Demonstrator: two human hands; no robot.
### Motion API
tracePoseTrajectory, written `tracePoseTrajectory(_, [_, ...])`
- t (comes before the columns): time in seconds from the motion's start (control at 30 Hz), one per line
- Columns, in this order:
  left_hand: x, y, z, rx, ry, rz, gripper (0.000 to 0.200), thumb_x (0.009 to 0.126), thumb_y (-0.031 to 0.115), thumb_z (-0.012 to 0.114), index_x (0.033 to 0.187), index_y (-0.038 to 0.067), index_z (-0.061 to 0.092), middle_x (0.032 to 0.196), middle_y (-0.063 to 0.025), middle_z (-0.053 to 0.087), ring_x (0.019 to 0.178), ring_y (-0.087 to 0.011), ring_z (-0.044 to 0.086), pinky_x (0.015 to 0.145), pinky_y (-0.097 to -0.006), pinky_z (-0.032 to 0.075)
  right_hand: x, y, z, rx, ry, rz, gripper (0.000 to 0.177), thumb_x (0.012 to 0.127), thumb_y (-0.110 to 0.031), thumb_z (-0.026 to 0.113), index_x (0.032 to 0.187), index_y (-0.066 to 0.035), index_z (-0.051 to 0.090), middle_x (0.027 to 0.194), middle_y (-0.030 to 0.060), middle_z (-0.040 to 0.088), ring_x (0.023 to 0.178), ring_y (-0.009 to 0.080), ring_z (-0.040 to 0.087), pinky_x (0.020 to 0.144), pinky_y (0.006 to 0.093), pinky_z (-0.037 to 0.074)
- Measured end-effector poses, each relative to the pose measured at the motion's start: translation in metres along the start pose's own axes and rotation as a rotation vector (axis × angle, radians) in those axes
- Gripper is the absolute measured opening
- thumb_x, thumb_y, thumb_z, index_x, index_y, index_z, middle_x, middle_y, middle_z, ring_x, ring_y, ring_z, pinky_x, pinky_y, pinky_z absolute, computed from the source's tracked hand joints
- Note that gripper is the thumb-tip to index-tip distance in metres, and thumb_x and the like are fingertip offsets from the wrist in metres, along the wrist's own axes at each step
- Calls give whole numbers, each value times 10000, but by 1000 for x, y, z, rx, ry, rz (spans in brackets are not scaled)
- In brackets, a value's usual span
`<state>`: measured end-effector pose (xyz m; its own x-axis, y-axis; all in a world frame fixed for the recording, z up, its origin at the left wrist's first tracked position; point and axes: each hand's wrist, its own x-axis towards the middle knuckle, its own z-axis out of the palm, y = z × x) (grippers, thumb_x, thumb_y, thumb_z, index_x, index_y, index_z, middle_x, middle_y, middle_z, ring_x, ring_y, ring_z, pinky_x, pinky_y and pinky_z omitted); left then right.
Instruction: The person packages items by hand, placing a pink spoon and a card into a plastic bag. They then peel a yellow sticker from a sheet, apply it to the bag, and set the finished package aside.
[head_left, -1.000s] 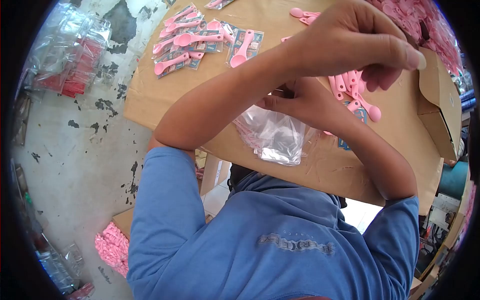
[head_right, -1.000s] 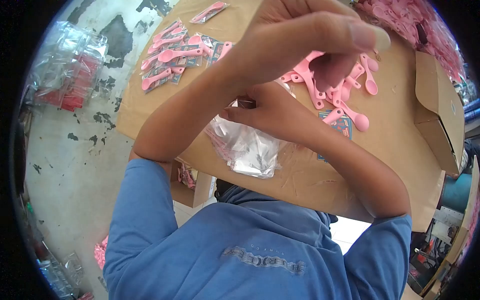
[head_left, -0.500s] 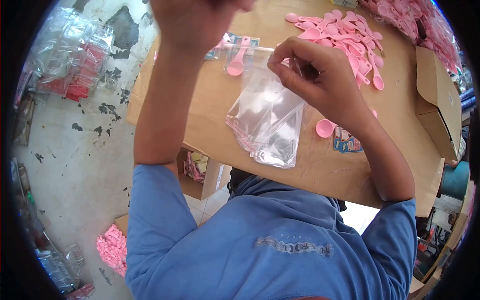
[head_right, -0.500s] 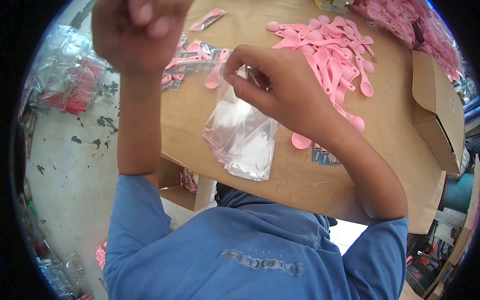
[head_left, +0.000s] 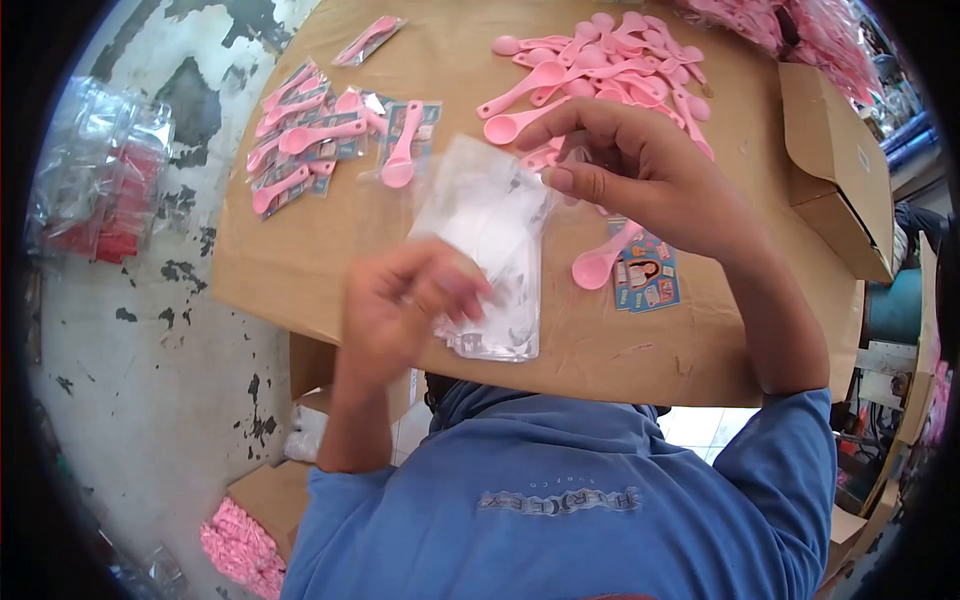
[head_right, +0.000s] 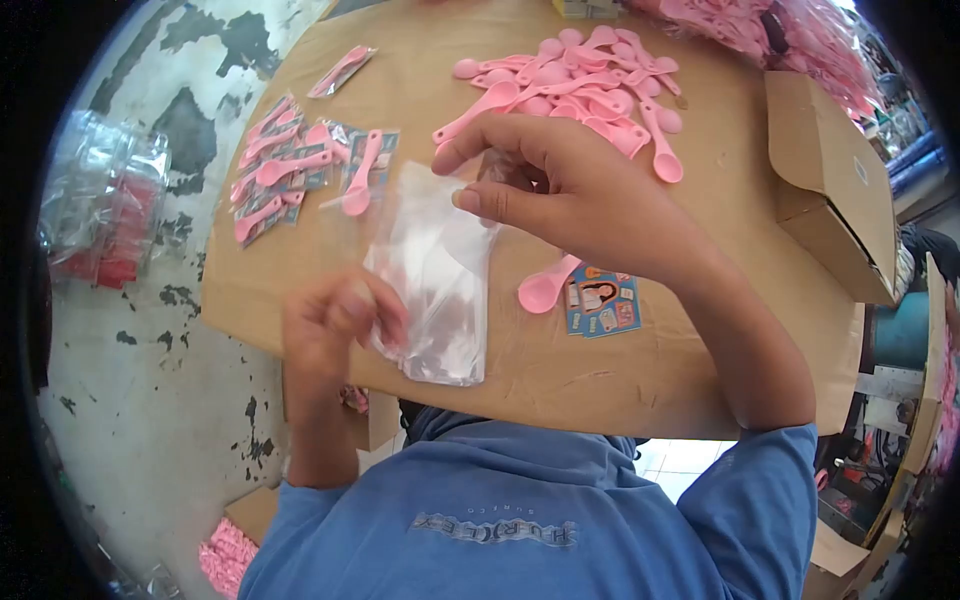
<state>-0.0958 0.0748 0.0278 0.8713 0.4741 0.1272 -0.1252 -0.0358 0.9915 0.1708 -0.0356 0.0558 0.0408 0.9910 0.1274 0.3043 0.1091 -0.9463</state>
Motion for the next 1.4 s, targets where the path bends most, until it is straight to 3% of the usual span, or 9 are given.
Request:
tracePoseTrajectory(0.03, [-2, 2, 20, 23, 6, -82, 581, 1019, 504, 632, 883, -52, 729, 770, -117, 714, 615, -146, 644, 580, -274, 483, 0, -1, 0, 38, 47, 2, 338, 1023, -172, 687, 1318, -21, 621, 820, -70, 546, 703, 14, 478, 600, 203, 370])
tracePoseTrajectory(0.17, [8, -7, 57, -74, -301, -238, 656, 1038, 557, 570, 1161, -71, 717, 995, -177, 760, 875, -202, 726, 787, -315, 566, -12, -11, 5, 177, 183, 8, 412, 1028, -142, 671, 1400, -19, 543, 850, -31, 619, 740, 19, 564, 606, 208, 432])
tracePoseTrajectory(0.37, [31, -29, 80, -455, -275, -294, 878, 1038, 663, 456, 1582, -18, 352, 1446, -193, 594, 1337, -287, 589, 1082, -387, 476, -43, -21, 8, 323, 359, -15, 514, 1022, -94, 660, 1481, -15, 441, 986, 59, 726, 839, 77, 671, 701, 226, 555])
tracePoseTrajectory(0.47, [31, -27, 100, -610, -293, -341, 906, 1041, 662, 443, 1640, 19, 219, 1535, -190, 516, 1403, -314, 536, 1148, -412, 428, -58, -19, 16, 360, 458, -11, 545, 1011, -83, 672, 1489, -7, 420, 1020, 83, 732, 884, 114, 702, 763, 246, 598])
tracePoseTrajectory(0.57, [28, -29, 117, -678, -209, -323, 853, 1069, 571, 473, 1658, 42, 155, 1555, -192, 491, 1410, -305, 527, 1178, -425, 399, -73, -22, 23, 447, 507, 48, 520, 1004, -34, 661, 1447, 16, 393, 1057, 126, 702, 964, 177, 737, 796, 290, 614])
tracePoseTrajectory(0.67, [35, -28, 121, -640, -109, -121, 701, 1110, 401, 484, 1643, 39, 207, 1537, -204, 506, 1397, -292, 537, 1156, -417, 437, -90, -15, 41, 514, 536, 87, 510, 1003, -17, 659, 1437, 4, 391, 1055, 112, 690, 972, 185, 734, 820, 288, 616])
tracePoseTrajectory(0.8, [29, -27, 116, -587, 38, -147, 502, 1128, 209, 450, 1564, -13, 339, 1493, -232, 536, 1343, -262, 577, 1057, -362, 526, -105, -8, 72, 558, 628, 88, 471, 1005, 0, 653, 1415, -6, 421, 1082, 107, 687, 1011, 168, 715, 889, 290, 597])
tracePoseTrajectory(1.17, [-10, -38, 135, -730, -185, -314, 656, 1091, 357, 551, 1592, 22, 291, 1511, -119, 503, 1378, -247, 530, 1192, -441, 402, -114, -8, 110, 656, 930, -86, 349, 1004, 19, 639, 1301, -8, 457, 1119, 145, 688, 1034, 192, 725, 893, 288, 594])
tracePoseTrajectory(1.4, [-8, -29, 140, -707, 21, -145, 465, 1126, 192, 479, 1546, -2, 438, 1346, -126, 652, 1251, -180, 622, 1100, -328, 479, -122, -3, 137, 619, 941, -106, 360, 1002, 15, 645, 1303, -17, 450, 1154, 130, 689, 1065, 165, 700, 948, 289, 561])
